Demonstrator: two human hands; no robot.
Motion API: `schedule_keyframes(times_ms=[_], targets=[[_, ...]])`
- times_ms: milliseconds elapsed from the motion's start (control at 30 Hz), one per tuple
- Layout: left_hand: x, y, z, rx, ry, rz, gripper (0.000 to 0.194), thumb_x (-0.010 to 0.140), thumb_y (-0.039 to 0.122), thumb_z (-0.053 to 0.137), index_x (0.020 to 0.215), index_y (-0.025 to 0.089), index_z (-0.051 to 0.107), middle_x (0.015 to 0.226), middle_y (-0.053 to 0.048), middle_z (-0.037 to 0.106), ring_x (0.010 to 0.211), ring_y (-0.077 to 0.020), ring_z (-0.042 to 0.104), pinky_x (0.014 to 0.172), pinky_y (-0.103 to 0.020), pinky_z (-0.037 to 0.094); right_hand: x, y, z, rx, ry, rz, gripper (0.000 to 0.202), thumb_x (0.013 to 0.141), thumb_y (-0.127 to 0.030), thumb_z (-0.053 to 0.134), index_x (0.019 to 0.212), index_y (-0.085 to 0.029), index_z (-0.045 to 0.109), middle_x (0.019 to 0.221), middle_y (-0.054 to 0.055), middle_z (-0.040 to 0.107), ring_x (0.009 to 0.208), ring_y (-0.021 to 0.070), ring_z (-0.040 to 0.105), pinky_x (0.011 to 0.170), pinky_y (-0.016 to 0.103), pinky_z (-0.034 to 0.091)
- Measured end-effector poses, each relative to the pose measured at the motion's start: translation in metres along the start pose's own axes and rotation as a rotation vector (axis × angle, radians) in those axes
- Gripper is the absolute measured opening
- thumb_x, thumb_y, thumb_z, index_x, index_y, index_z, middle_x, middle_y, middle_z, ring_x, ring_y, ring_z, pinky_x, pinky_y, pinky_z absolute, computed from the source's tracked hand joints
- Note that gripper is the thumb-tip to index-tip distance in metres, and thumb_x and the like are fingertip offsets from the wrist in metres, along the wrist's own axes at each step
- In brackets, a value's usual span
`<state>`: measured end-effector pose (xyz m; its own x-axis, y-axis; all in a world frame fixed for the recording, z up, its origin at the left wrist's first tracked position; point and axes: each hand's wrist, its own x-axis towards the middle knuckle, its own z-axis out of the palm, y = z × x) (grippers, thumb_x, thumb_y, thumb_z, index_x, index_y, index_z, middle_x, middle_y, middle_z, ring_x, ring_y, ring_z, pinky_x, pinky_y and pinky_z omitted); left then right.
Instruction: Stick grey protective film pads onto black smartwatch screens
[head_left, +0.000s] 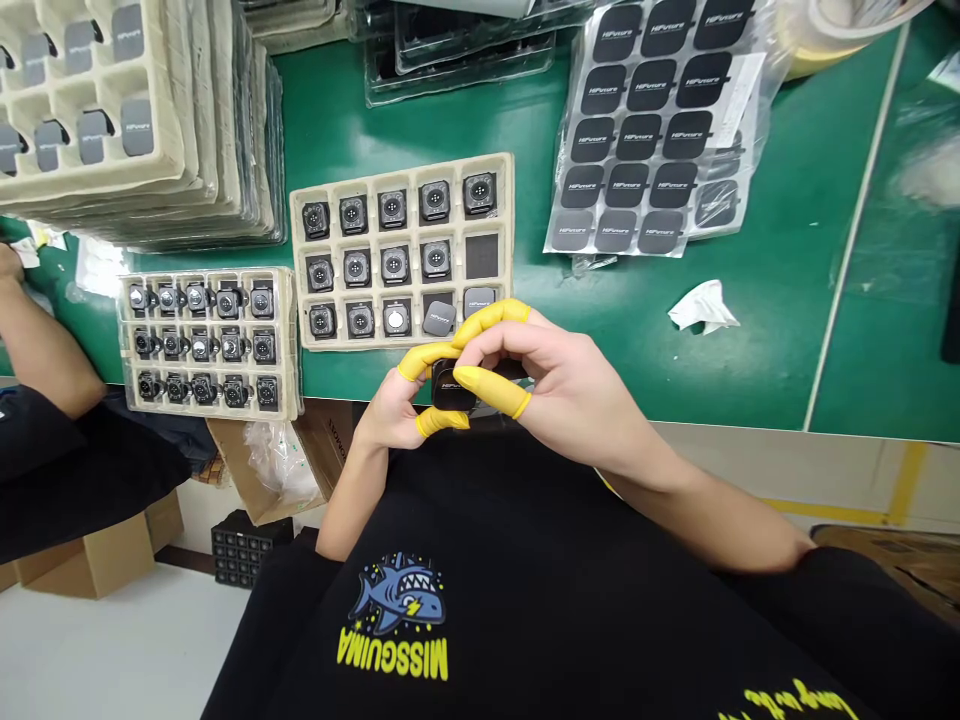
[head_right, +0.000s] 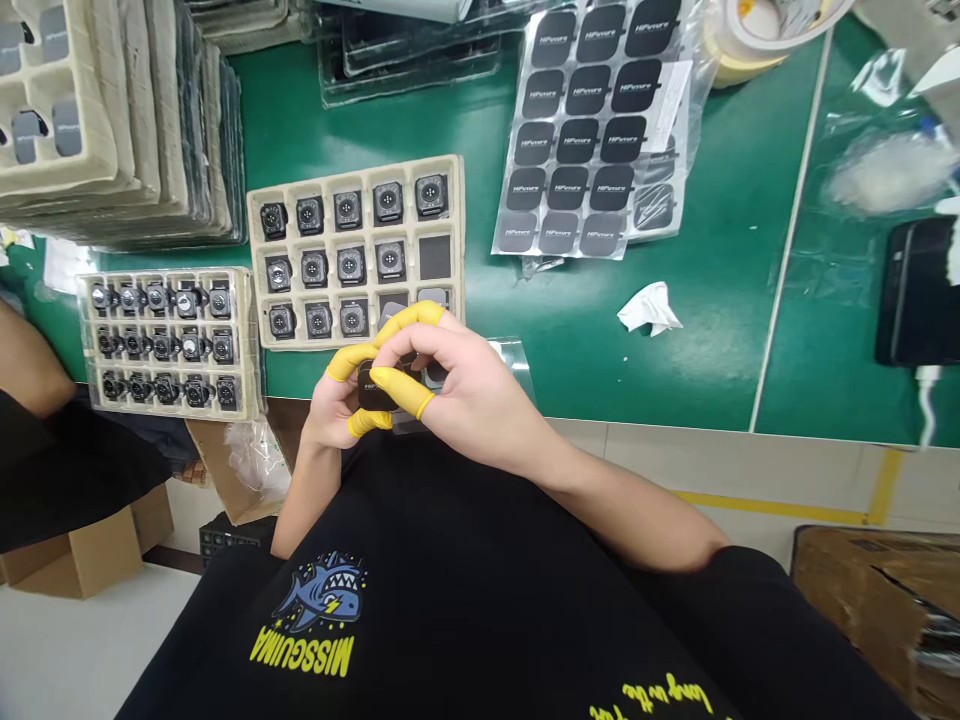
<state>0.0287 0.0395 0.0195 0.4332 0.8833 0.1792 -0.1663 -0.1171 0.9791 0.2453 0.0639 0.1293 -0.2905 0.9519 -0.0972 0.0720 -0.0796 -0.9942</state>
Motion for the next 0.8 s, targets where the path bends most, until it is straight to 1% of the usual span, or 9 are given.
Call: schedule_keyframes(times_ms=[167, 367, 500, 567, 633, 700, 733, 800], targets=[[-0.001, 0.002, 0.0, 0.028, 0.01, 0.002, 0.074, 0.092, 0.059, 0.089, 0.153, 0.027, 0.059, 0.135, -0.013, 0.077, 0.116, -0.0297, 0.08, 0.1, -0.04, 0.065, 0.0, 0.001, 0.0, -0.022, -0.017, -0.017, 0.012, 0.094, -0.014, 0.074, 0.09, -0.024, 0.077, 0.098, 0.004, 0.072, 0.083, 0.0175, 0.065, 0.074, 0.033, 0.059], [-0.003, 0.003, -0.001, 0.037, 0.001, -0.029, 0.075, 0.092, 0.06, 0.088, 0.151, 0.027, 0.059, 0.131, -0.013, 0.078, 0.112, -0.0305, 0.081, 0.097, -0.042, 0.066, 0.0, 0.0, 0.0, -0.061, -0.025, -0.047, 0.01, 0.096, -0.016, 0.073, 0.09, -0.024, 0.076, 0.1, 0.004, 0.072, 0.084, 0.018, 0.065, 0.074, 0.033, 0.059], [-0.001, 0.003, -0.001, 0.053, -0.005, -0.019, 0.074, 0.094, 0.061, 0.086, 0.153, 0.027, 0.058, 0.134, -0.014, 0.077, 0.115, -0.0311, 0.081, 0.098, -0.043, 0.067, -0.001, 0.002, 0.0, -0.126, -0.026, -0.073, 0.01, 0.097, -0.017, 0.071, 0.093, -0.025, 0.075, 0.104, 0.005, 0.073, 0.084, 0.0184, 0.065, 0.075, 0.035, 0.06], [-0.001, 0.004, -0.002, 0.056, -0.005, -0.003, 0.073, 0.094, 0.06, 0.086, 0.153, 0.027, 0.058, 0.136, -0.014, 0.077, 0.116, -0.0308, 0.081, 0.098, -0.042, 0.067, -0.003, 0.006, 0.001, -0.172, -0.021, -0.092, 0.01, 0.097, -0.017, 0.07, 0.095, -0.026, 0.075, 0.108, 0.006, 0.074, 0.088, 0.0199, 0.067, 0.077, 0.036, 0.06], [-0.001, 0.005, -0.002, 0.066, 0.007, -0.005, 0.073, 0.094, 0.062, 0.085, 0.153, 0.027, 0.059, 0.137, -0.014, 0.076, 0.118, -0.0311, 0.081, 0.099, -0.042, 0.068, -0.006, 0.01, 0.003, -0.208, 0.011, -0.105, 0.013, 0.097, -0.018, 0.07, 0.106, -0.027, 0.074, 0.115, 0.007, 0.074, 0.098, 0.0229, 0.069, 0.082, 0.038, 0.061], [-0.001, 0.005, -0.002, 0.084, 0.02, -0.024, 0.074, 0.094, 0.065, 0.084, 0.152, 0.026, 0.06, 0.138, -0.015, 0.076, 0.12, -0.0317, 0.081, 0.1, -0.042, 0.068, -0.008, 0.015, 0.005, -0.216, 0.053, -0.104, 0.026, 0.097, -0.023, 0.073, 0.123, -0.027, 0.07, 0.125, 0.009, 0.072, 0.109, 0.0254, 0.069, 0.084, 0.038, 0.061], [-0.002, 0.004, -0.002, 0.095, 0.028, -0.031, 0.075, 0.093, 0.067, 0.084, 0.152, 0.025, 0.061, 0.138, -0.015, 0.076, 0.122, -0.0324, 0.08, 0.101, -0.043, 0.068, -0.009, 0.017, 0.006, -0.213, 0.065, -0.094, 0.035, 0.097, -0.026, 0.075, 0.131, -0.027, 0.067, 0.129, 0.009, 0.071, 0.111, 0.0259, 0.069, 0.083, 0.038, 0.06], [-0.002, 0.003, -0.002, 0.116, 0.043, -0.019, 0.079, 0.09, 0.069, 0.085, 0.151, 0.025, 0.063, 0.137, -0.016, 0.077, 0.125, -0.0341, 0.079, 0.105, -0.045, 0.067, -0.011, 0.02, 0.006, -0.207, 0.049, -0.054, 0.047, 0.095, -0.034, 0.081, 0.138, -0.027, 0.062, 0.127, 0.009, 0.071, 0.106, 0.0249, 0.069, 0.08, 0.037, 0.057]])
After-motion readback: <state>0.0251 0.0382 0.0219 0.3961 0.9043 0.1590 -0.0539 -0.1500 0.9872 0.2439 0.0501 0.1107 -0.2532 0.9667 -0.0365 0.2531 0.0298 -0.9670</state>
